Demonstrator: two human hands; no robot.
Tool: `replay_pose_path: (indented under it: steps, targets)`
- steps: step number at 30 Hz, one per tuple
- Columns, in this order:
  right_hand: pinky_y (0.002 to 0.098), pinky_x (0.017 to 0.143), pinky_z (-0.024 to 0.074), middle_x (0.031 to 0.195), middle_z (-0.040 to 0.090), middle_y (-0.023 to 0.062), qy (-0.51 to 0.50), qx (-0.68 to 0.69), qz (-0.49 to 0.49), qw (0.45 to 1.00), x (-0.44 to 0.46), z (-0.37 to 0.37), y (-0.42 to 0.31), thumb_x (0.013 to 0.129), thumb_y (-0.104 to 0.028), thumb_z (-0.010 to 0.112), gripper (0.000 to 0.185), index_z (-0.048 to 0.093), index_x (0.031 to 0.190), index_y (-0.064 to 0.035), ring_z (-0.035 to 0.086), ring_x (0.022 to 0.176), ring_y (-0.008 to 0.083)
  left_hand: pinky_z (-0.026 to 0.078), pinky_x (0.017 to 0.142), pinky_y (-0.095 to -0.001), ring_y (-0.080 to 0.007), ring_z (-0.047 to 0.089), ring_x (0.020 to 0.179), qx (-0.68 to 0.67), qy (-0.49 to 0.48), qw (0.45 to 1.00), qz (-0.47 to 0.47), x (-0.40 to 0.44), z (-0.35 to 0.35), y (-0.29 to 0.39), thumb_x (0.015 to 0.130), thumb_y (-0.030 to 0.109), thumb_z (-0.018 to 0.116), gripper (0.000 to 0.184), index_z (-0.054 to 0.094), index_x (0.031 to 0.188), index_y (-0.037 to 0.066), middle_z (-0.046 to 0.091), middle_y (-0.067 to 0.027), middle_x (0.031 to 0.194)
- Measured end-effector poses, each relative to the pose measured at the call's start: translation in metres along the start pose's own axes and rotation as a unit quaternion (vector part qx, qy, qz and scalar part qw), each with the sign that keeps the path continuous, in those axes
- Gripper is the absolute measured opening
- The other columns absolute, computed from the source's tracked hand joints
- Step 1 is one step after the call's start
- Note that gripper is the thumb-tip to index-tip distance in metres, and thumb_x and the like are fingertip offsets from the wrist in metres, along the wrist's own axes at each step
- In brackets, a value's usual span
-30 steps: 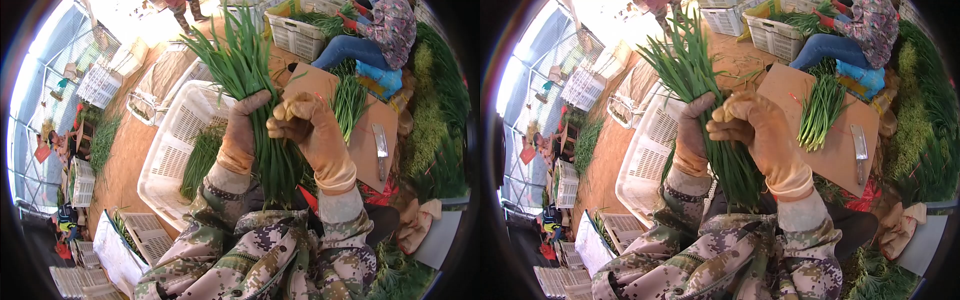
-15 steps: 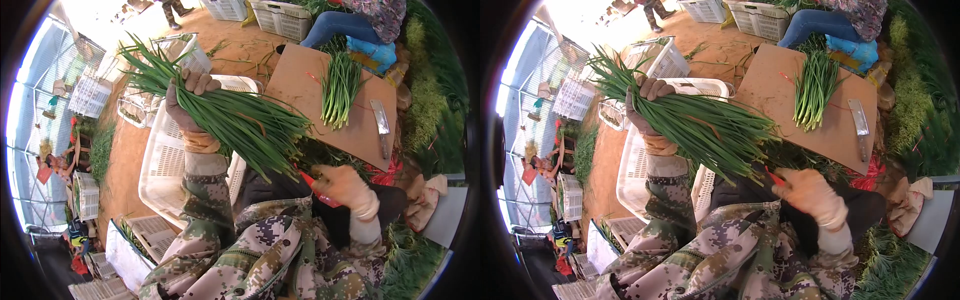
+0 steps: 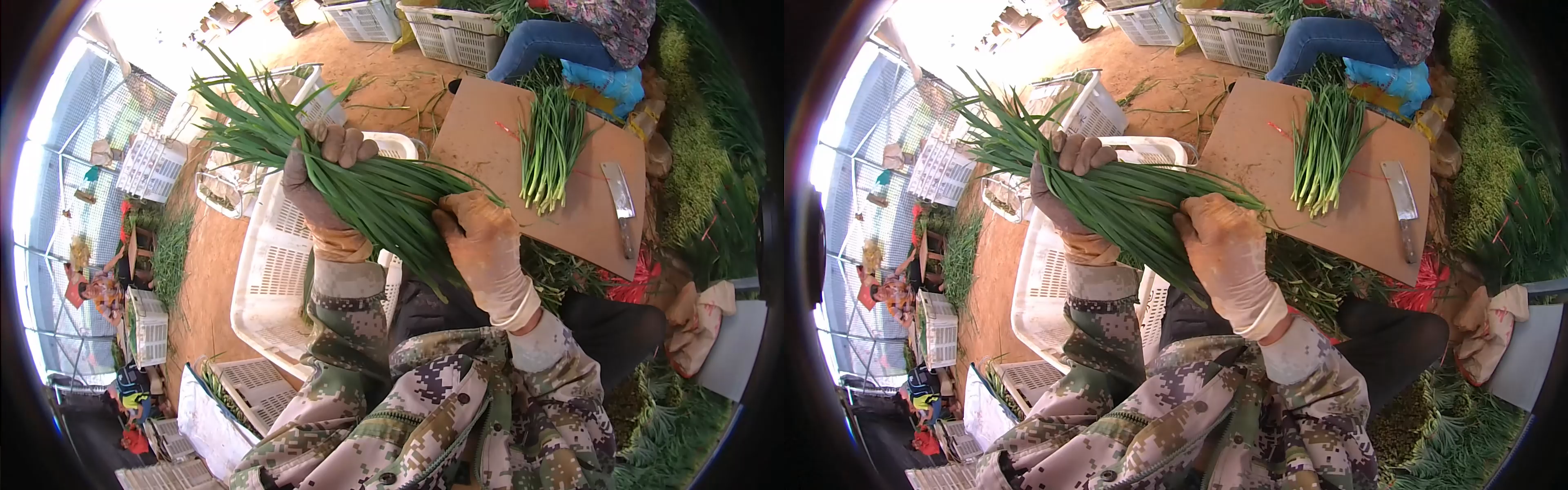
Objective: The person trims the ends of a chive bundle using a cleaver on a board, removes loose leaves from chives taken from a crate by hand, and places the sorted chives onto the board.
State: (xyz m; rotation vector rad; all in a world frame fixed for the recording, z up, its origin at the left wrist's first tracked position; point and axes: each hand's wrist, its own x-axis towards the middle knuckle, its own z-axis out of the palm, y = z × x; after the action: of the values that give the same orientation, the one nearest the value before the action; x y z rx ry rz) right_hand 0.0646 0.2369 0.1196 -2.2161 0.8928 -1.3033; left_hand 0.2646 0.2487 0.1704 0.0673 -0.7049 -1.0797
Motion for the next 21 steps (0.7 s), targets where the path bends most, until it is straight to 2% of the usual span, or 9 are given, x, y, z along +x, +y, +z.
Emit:
replay_pose_path:
  steps: [5, 7, 9, 11, 13, 15, 18, 20, 21]
  targets:
    - [0.0269, 0.059, 0.0477, 0.086, 0.072, 0.0115, -0.051, 0.282, 0.138, 0.948, -0.001, -0.026, 0.003, 0.089, -0.010, 0.068, 0.013, 0.071, 0.099, -0.0009, 0.062, 0.065, 0.0152, 0.040, 0.074, -0.0324, -0.0146, 0.044, 0.073, 0.008, 0.010, 1.000, 0.002, -0.004, -0.001, 0.000, 0.098, 0.027, 0.052, 0.025, 0.062, 0.097, 0.003, 0.046, 0.0005, 0.076]
    - [0.0238, 0.059, 0.0463, 0.084, 0.070, 0.0089, -0.182, 0.527, 0.332, 0.761, 0.009, -0.048, 0.002, 0.090, -0.011, 0.069, 0.013, 0.071, 0.100, -0.0022, 0.059, 0.064, 0.0131, 0.040, 0.074, -0.0321, -0.0140, 0.044, 0.072, -0.039, -0.012, 0.999, -0.004, -0.005, -0.001, -0.003, 0.097, 0.026, 0.052, 0.025, 0.061, 0.098, 0.003, 0.045, 0.0010, 0.075]
    - [0.0220, 0.056, 0.0430, 0.083, 0.066, 0.0074, -0.164, 0.628, 0.330, 0.685, -0.001, -0.063, 0.013, 0.091, -0.013, 0.069, 0.017, 0.069, 0.104, -0.0020, 0.055, 0.060, 0.0126, 0.041, 0.074, -0.0321, -0.0137, 0.045, 0.073, -0.048, -0.009, 0.999, 0.001, -0.005, -0.005, -0.001, 0.097, 0.027, 0.051, 0.024, 0.060, 0.098, 0.004, 0.045, 0.0011, 0.075]
    - [0.0225, 0.054, 0.0395, 0.079, 0.062, 0.0054, -0.145, 0.776, 0.161, 0.592, -0.017, -0.076, 0.031, 0.090, -0.015, 0.070, 0.020, 0.066, 0.105, -0.0016, 0.050, 0.057, 0.0111, 0.041, 0.074, -0.0321, -0.0131, 0.045, 0.073, -0.068, -0.024, 0.997, 0.012, -0.002, -0.012, 0.004, 0.098, 0.027, 0.051, 0.022, 0.058, 0.097, 0.006, 0.044, 0.0010, 0.074]
    - [0.0244, 0.052, 0.0369, 0.075, 0.056, 0.0030, -0.128, 0.800, 0.094, 0.579, -0.030, -0.101, 0.049, 0.090, -0.017, 0.070, 0.020, 0.065, 0.103, -0.0035, 0.046, 0.055, 0.0101, 0.043, 0.076, -0.0329, -0.0124, 0.045, 0.072, -0.095, -0.052, 0.994, 0.006, 0.001, -0.023, 0.018, 0.098, 0.026, 0.050, 0.018, 0.053, 0.091, 0.009, 0.044, 0.0013, 0.075]
    - [0.0285, 0.051, 0.0376, 0.073, 0.059, 0.0053, -0.138, 0.766, 0.066, 0.624, -0.050, -0.127, 0.078, 0.085, -0.023, 0.074, 0.024, 0.065, 0.098, -0.0047, 0.048, 0.055, 0.0106, 0.046, 0.079, -0.0342, -0.0140, 0.047, 0.067, -0.136, 0.044, 0.989, 0.032, 0.003, -0.017, 0.030, 0.091, 0.017, 0.051, 0.011, 0.052, 0.095, 0.007, 0.046, 0.0016, 0.072]
    - [0.0284, 0.052, 0.0399, 0.071, 0.060, 0.0067, -0.135, 0.656, 0.263, 0.694, -0.086, -0.145, 0.096, 0.082, -0.015, 0.072, 0.014, 0.067, 0.089, -0.0030, 0.051, 0.057, 0.0105, 0.046, 0.080, -0.0330, -0.0145, 0.048, 0.070, -0.159, 0.043, 0.986, 0.023, 0.012, -0.039, 0.054, 0.090, 0.016, 0.049, 0.010, 0.052, 0.090, 0.007, 0.046, 0.0010, 0.073]
    - [0.0282, 0.057, 0.0444, 0.070, 0.062, 0.0084, -0.238, 0.400, 0.438, 0.769, -0.094, -0.126, 0.094, 0.082, -0.014, 0.066, 0.013, 0.069, 0.084, -0.0017, 0.055, 0.061, 0.0120, 0.046, 0.077, -0.0323, -0.0146, 0.049, 0.070, -0.176, 0.036, 0.983, 0.027, 0.017, -0.036, 0.056, 0.091, 0.016, 0.047, 0.011, 0.051, 0.088, 0.007, 0.047, 0.0004, 0.074]
    - [0.0306, 0.064, 0.0481, 0.073, 0.066, 0.0092, -0.280, 0.226, 0.328, 0.873, -0.129, -0.091, 0.117, 0.083, -0.018, 0.067, 0.018, 0.069, 0.085, -0.0006, 0.063, 0.069, 0.0178, 0.046, 0.076, -0.0326, -0.0147, 0.049, 0.070, -0.178, 0.037, 0.983, 0.032, 0.019, -0.031, 0.055, 0.091, 0.015, 0.046, 0.011, 0.051, 0.087, 0.006, 0.047, 0.0004, 0.073]
